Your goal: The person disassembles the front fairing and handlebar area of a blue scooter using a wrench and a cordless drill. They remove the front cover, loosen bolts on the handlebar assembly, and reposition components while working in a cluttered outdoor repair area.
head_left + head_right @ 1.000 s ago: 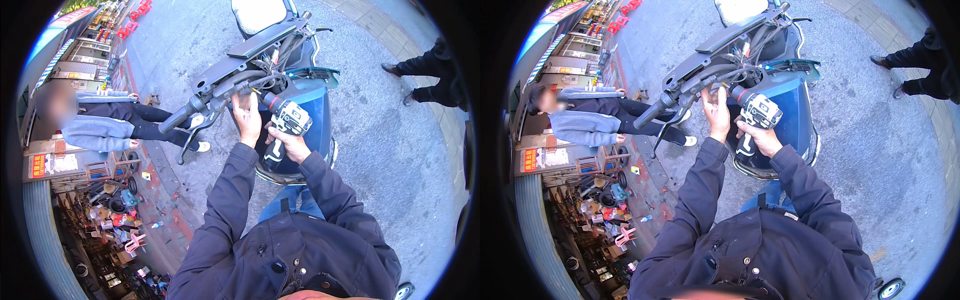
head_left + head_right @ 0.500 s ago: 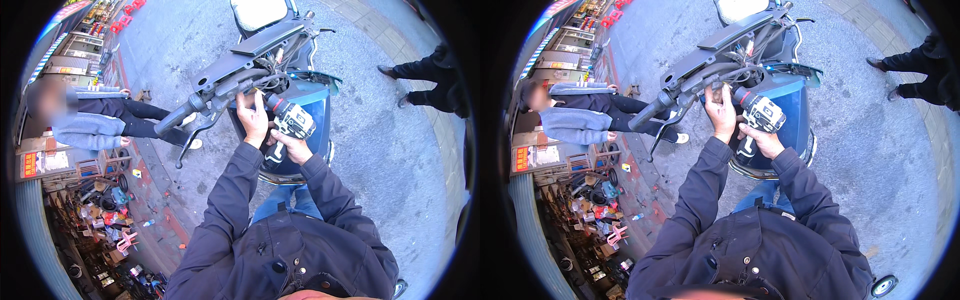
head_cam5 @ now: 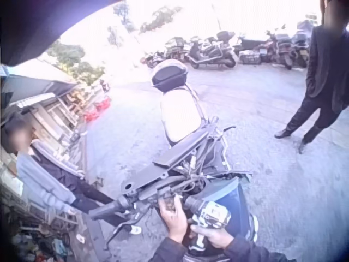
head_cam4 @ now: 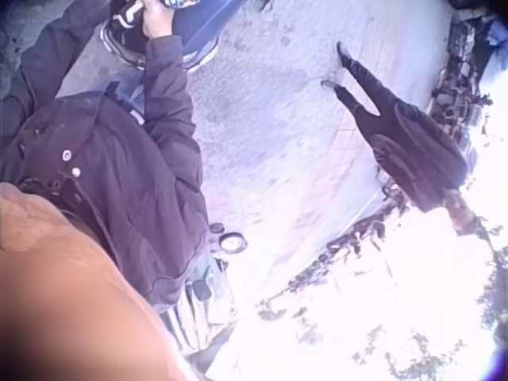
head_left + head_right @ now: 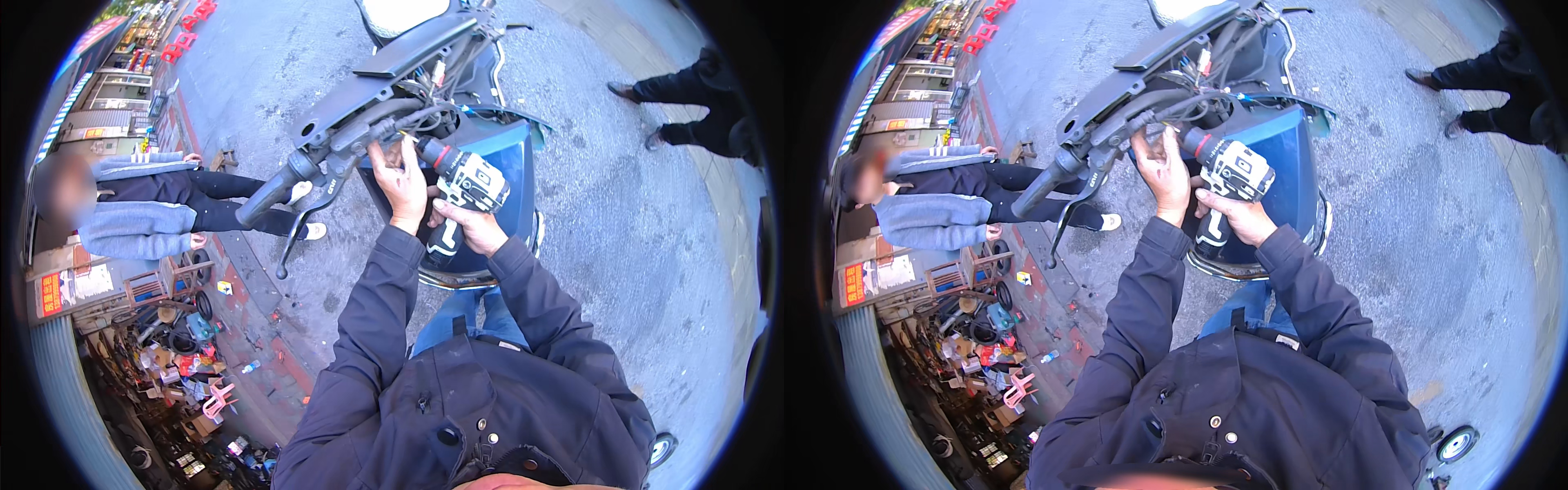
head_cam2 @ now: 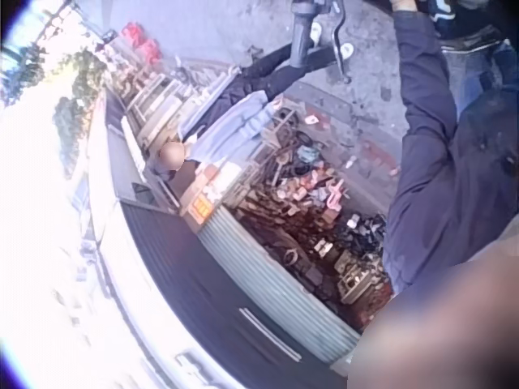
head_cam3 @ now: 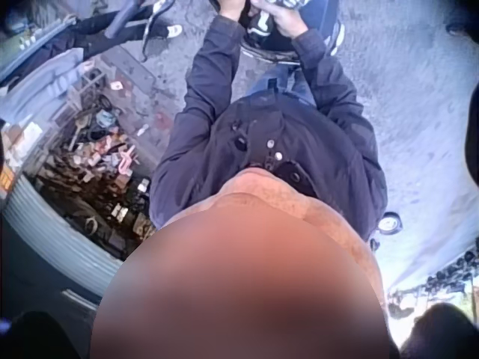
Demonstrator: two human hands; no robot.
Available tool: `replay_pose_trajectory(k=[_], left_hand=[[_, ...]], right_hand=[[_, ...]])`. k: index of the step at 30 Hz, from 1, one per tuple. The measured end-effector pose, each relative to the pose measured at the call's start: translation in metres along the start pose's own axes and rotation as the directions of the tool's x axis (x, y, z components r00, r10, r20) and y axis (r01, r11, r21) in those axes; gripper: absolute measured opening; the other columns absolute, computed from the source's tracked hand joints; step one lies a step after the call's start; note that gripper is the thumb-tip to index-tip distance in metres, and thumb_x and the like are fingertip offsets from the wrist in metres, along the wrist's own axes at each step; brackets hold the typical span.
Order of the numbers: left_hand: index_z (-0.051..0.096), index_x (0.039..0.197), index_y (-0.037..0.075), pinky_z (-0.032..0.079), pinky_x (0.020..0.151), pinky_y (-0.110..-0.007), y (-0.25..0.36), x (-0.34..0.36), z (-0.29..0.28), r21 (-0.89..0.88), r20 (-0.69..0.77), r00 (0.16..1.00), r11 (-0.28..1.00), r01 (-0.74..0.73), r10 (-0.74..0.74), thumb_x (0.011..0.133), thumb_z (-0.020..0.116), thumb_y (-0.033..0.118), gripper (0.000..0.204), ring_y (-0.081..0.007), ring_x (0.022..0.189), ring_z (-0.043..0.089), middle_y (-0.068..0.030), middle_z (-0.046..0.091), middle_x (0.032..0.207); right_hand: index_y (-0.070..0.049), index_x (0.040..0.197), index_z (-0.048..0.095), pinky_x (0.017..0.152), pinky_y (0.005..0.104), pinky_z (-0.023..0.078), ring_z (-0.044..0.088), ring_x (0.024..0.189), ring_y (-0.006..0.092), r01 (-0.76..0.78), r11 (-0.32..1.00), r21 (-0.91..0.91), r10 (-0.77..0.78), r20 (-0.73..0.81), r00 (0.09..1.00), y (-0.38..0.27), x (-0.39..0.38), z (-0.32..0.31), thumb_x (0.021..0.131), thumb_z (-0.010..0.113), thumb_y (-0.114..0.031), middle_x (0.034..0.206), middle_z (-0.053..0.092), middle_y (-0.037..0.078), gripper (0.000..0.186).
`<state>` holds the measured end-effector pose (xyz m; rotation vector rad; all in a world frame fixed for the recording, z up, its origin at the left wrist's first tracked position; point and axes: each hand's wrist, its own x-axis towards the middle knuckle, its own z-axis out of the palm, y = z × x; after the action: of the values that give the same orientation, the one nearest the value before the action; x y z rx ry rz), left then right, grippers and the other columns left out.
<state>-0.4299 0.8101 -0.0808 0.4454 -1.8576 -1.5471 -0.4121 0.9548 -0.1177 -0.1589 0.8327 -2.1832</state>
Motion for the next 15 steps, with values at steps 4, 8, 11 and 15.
replay_pose_trajectory(k=[4,8,11,15], left_hand=[[0.042,0.136,-0.004,0.055,0.086,-0.032,-0.004,0.001,0.001,-0.069,-0.008,1.0,0.997,-0.02,0.019,0.103,0.062,0.01,0.041,-0.0213,0.1,0.068,-0.0182,0.061,0.124],[0.041,0.137,-0.001,0.056,0.088,-0.032,-0.002,0.007,-0.004,-0.101,-0.012,0.998,0.993,-0.057,0.056,0.098,0.064,0.0,0.044,-0.0209,0.103,0.068,-0.0172,0.06,0.127],[0.041,0.138,0.001,0.057,0.089,-0.032,-0.003,0.009,-0.006,-0.171,-0.011,0.999,0.985,-0.037,0.035,0.096,0.066,-0.003,0.049,-0.0217,0.105,0.068,-0.0167,0.053,0.136],[0.043,0.137,0.003,0.059,0.087,-0.035,-0.004,0.011,-0.006,-0.176,-0.009,0.999,0.984,-0.035,0.034,0.097,0.07,0.006,0.048,-0.0247,0.107,0.066,-0.0134,0.052,0.132]], right_hand=[[0.001,0.124,0.066,0.072,0.0294,0.057,0.069,0.078,0.0145,-0.011,1.0,0.014,0.011,0.02,1.0,0.004,0.003,-0.004,0.097,0.07,-0.011,0.089,0.07,0.005,0.029],[0.001,0.121,0.068,0.071,0.0294,0.057,0.069,0.076,0.0145,-0.023,0.999,0.039,0.022,0.041,0.999,0.009,0.005,-0.005,0.097,0.07,-0.012,0.086,0.07,0.004,0.027],[0.001,0.121,0.068,0.073,0.0299,0.058,0.068,0.076,0.0133,-0.023,0.997,0.075,0.017,0.076,0.997,0.004,0.005,-0.004,0.096,0.071,-0.012,0.087,0.07,0.004,0.028],[0.001,0.122,0.068,0.073,0.0295,0.058,0.066,0.077,0.0119,0.009,0.998,0.062,-0.014,0.084,0.996,0.007,0.006,-0.004,0.096,0.072,-0.012,0.089,0.069,0.003,0.03]])
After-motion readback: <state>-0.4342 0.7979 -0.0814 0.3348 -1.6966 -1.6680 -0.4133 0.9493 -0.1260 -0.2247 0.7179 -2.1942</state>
